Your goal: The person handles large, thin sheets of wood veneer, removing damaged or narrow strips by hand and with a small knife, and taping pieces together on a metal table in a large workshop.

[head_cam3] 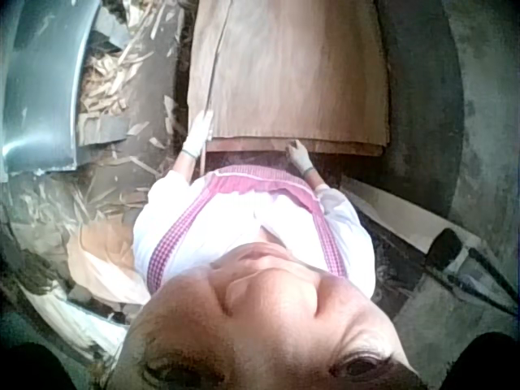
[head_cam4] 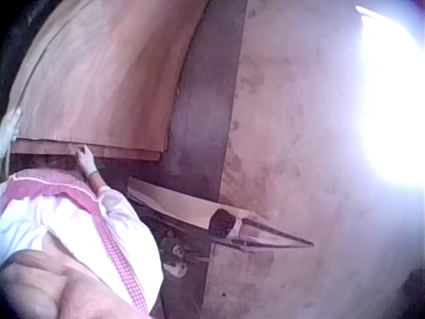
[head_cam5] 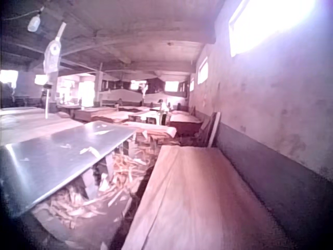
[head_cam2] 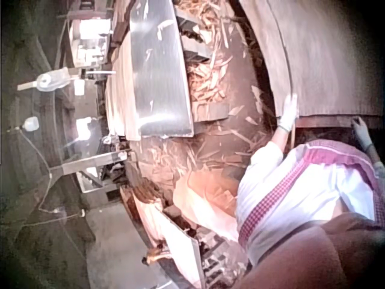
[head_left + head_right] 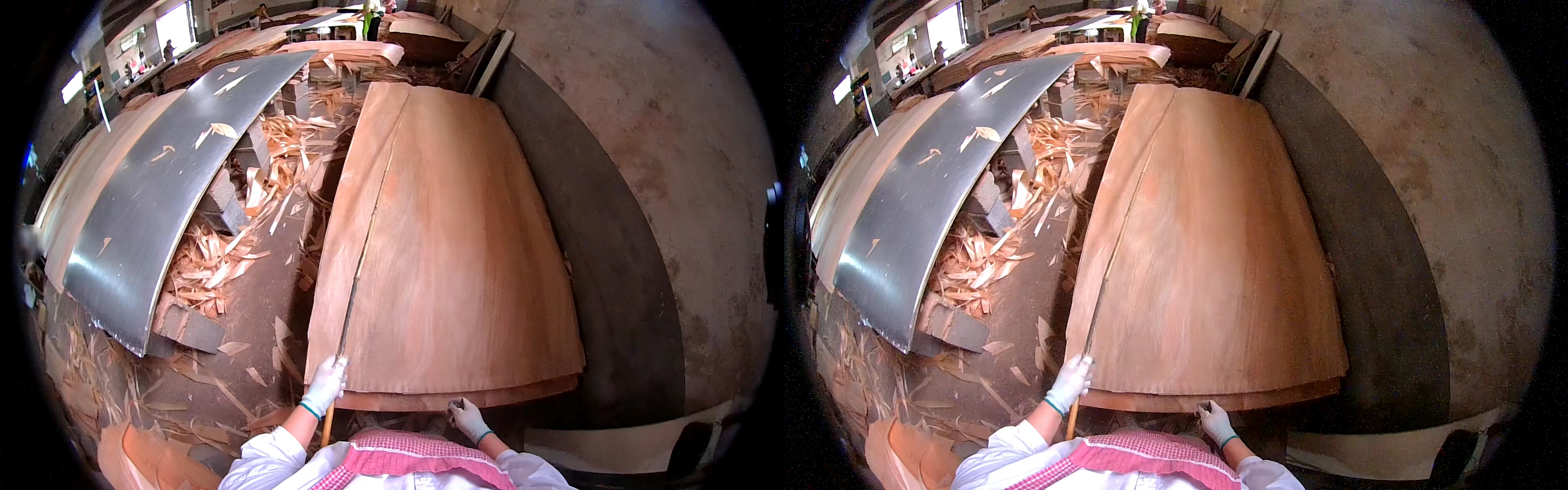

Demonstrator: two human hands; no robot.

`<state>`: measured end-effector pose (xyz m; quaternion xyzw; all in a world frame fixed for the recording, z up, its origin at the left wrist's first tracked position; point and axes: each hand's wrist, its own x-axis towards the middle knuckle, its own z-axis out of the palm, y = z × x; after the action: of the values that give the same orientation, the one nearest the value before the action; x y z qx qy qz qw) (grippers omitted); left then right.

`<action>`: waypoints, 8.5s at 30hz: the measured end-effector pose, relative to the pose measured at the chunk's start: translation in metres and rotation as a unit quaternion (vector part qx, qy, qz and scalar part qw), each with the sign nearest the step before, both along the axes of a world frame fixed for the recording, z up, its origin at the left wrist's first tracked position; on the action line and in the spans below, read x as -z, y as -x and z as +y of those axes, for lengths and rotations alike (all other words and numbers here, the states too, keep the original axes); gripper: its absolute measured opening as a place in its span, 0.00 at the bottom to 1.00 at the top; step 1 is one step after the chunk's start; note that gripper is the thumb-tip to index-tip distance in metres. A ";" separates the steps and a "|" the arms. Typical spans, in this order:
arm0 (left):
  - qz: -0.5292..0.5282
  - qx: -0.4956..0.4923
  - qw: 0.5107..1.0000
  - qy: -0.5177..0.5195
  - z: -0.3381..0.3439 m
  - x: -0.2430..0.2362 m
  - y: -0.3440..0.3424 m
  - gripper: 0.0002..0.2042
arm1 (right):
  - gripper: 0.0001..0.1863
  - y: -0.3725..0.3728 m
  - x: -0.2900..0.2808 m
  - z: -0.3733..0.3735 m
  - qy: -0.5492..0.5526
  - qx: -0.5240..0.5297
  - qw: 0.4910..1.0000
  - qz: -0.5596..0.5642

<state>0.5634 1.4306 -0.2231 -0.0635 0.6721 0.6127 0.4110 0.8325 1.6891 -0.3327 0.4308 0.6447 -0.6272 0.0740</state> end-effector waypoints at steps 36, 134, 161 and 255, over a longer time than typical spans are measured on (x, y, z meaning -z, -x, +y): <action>0.161 -0.083 0.970 0.160 -0.213 0.079 -0.022 0.08 | 0.07 0.016 0.021 -0.025 -0.018 -0.055 0.998 -0.007; 0.326 -0.295 0.634 0.636 -2.182 -0.076 0.691 0.08 | 0.12 1.406 -0.034 -2.259 0.179 -0.364 0.905 0.131; 0.225 -0.055 0.911 0.340 -2.620 0.049 1.373 0.16 | 0.14 1.706 -0.096 -2.643 -0.054 -0.262 0.939 0.217; 0.250 -0.404 0.875 -0.090 -2.815 -0.096 1.390 0.07 | 0.14 1.361 -0.303 -2.559 -0.266 0.110 0.926 0.243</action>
<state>-0.8267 -1.3846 -0.1273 -0.1368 0.6100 0.7788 -0.0506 -0.5289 -0.8698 -0.0293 0.3374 0.7348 -0.5220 -0.2714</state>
